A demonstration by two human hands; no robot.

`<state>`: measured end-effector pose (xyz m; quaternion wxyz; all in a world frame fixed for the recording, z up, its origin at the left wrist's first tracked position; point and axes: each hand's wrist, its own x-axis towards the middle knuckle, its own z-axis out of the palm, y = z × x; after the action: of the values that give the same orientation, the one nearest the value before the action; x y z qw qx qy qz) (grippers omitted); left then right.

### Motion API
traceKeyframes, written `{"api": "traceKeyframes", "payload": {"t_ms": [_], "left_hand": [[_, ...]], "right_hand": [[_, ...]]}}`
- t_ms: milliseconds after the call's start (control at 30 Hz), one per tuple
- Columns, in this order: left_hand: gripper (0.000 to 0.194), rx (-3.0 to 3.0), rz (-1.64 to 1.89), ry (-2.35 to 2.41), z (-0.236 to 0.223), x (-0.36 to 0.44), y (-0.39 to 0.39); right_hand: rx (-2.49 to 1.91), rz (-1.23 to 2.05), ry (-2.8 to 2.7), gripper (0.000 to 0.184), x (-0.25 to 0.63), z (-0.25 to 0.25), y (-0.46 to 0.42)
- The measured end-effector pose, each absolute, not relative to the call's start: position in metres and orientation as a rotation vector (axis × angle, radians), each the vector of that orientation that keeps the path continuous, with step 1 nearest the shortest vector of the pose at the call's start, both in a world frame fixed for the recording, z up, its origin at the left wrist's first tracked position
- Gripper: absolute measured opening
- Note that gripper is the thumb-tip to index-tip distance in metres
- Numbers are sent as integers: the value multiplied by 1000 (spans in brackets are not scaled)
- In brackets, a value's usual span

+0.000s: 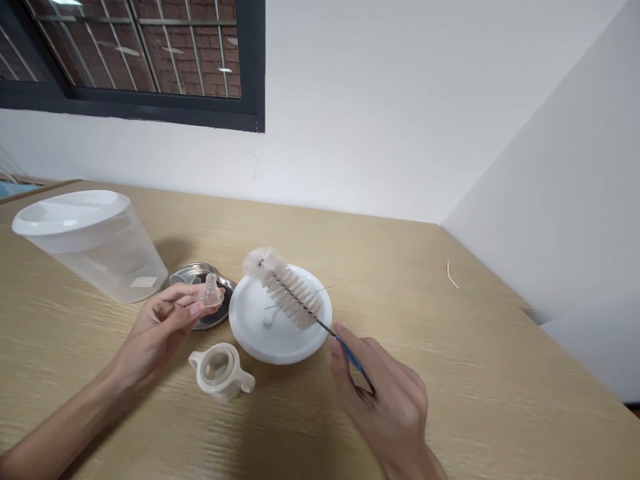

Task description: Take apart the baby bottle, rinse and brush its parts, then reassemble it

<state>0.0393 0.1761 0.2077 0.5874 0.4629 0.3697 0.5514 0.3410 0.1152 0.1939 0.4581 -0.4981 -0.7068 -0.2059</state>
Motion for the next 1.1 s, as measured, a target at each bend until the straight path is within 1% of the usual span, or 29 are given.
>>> {"api": "traceKeyframes", "payload": {"t_ms": [100, 267, 567, 800, 1100], "left_hand": [[19, 1064, 1282, 859, 209, 40, 176], [16, 1033, 1274, 819, 208, 39, 177], [21, 1020, 1278, 863, 209, 39, 179], [33, 1054, 1278, 842, 208, 38, 179], [33, 1051, 1331, 856, 211, 43, 179]], "right_hand": [[-1237, -503, -1746, 19, 341, 194, 115], [-1250, -501, -1743, 17, 340, 194, 114], [-1231, -453, -1759, 17, 339, 196, 115], [-1255, -496, -1748, 18, 339, 195, 114], [-1239, -467, -1760, 18, 342, 195, 115]]}}
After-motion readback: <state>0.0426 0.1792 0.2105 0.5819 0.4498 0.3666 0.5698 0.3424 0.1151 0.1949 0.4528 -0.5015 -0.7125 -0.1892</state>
